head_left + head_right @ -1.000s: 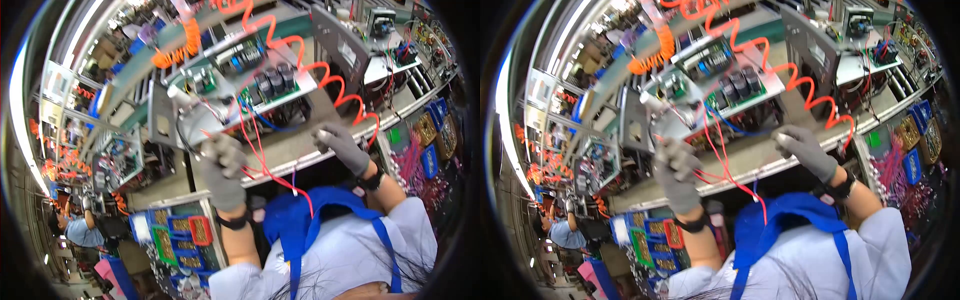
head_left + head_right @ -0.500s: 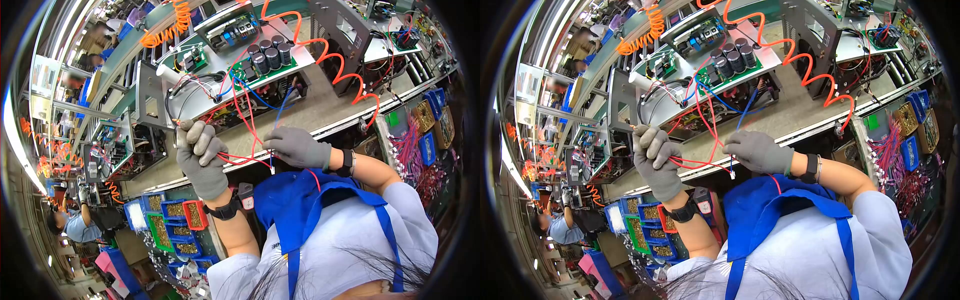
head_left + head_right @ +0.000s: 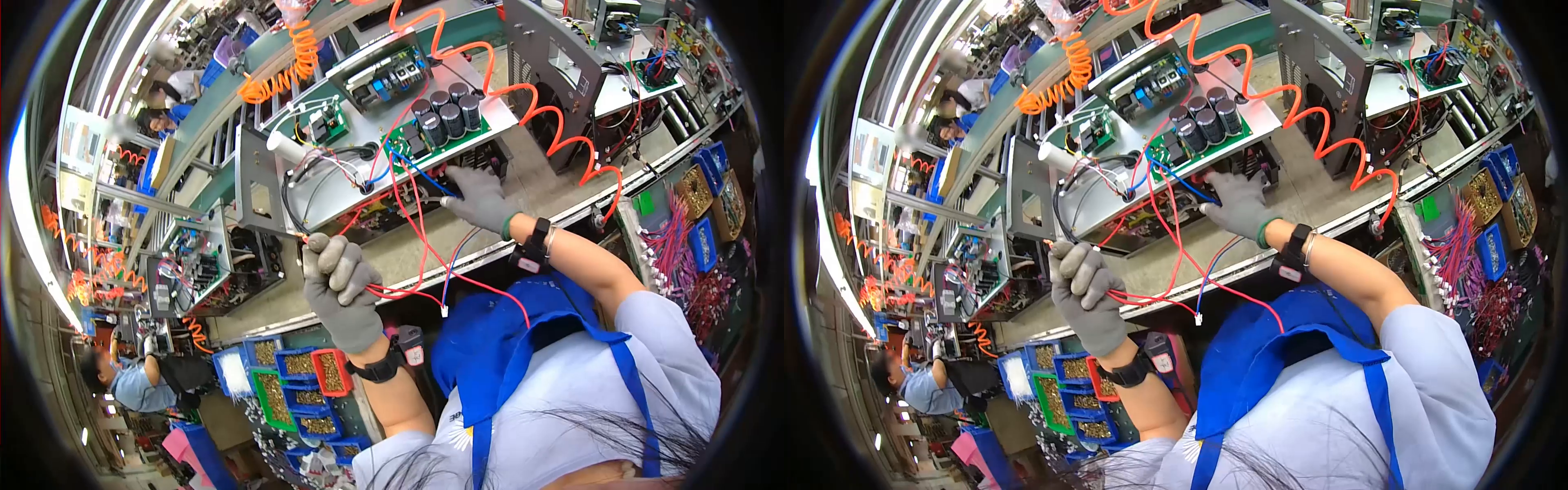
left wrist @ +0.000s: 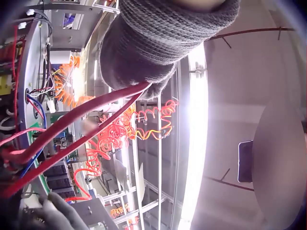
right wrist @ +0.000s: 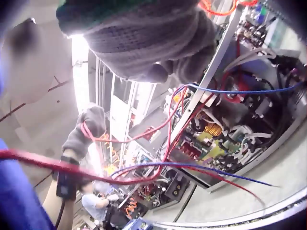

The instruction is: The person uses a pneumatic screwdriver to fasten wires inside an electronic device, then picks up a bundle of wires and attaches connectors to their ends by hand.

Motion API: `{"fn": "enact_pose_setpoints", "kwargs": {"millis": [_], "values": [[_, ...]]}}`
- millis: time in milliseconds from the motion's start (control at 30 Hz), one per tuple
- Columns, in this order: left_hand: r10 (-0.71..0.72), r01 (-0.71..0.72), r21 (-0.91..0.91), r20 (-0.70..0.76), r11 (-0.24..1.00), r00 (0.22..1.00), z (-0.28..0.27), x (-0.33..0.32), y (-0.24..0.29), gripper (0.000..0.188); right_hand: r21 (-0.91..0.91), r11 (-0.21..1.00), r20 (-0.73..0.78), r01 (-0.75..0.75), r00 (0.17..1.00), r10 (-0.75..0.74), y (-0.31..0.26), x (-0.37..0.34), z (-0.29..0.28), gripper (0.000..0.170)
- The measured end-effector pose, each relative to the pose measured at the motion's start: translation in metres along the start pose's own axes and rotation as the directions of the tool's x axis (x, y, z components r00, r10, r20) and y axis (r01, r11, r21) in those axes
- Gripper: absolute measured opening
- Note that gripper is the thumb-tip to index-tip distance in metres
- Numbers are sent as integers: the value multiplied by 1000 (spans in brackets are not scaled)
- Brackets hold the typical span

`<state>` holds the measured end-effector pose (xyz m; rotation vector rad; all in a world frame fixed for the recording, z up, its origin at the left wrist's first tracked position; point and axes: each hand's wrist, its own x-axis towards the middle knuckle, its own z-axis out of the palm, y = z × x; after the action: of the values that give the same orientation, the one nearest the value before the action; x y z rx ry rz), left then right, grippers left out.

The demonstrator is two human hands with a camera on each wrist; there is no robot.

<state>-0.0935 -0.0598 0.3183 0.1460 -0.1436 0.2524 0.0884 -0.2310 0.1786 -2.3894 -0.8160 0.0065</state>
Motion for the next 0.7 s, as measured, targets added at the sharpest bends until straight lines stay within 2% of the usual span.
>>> {"fn": "enact_pose_setpoints", "kwargs": {"millis": [33,133,167,267,300,400,433,533,567,667,700], "values": [[-4,5,-11,2,1000,1000,1,0,-1,24,167,986,69,-15,998,3,3,0,4,38],[-6,5,-35,-12,999,1000,0,0,0,26,350,926,231,-138,971,57,1,-16,-12,30],[-1,-1,-44,-29,999,1000,-2,-3,0,26,380,924,117,-45,993,0,2,-28,-15,26],[16,-18,-37,-57,999,998,-4,-3,-2,27,468,869,29,159,980,-195,8,-60,-31,26],[10,-13,-45,-65,999,998,-4,-2,-3,28,406,905,84,127,981,-176,7,-70,-39,29],[-15,11,-68,-56,998,998,-2,4,-10,28,-1,938,-72,346,936,-346,-9,-91,-51,38],[-33,30,-70,-47,997,998,0,6,-12,28,-108,911,-42,399,913,-405,-16,-94,-55,42],[-65,63,-64,-34,996,997,4,11,-18,28,44,807,-42,588,809,-587,-27,-92,-44,39],[-70,68,-61,-32,996,997,5,13,-19,27,60,787,-14,614,789,-615,-30,-91,-41,32],[-76,73,-65,-38,995,996,7,14,-20,27,106,718,149,688,703,-696,-26,-82,-22,27],[-71,69,-61,-36,996,997,7,14,-19,27,143,677,86,722,672,-735,-27,-80,-20,23]]}}
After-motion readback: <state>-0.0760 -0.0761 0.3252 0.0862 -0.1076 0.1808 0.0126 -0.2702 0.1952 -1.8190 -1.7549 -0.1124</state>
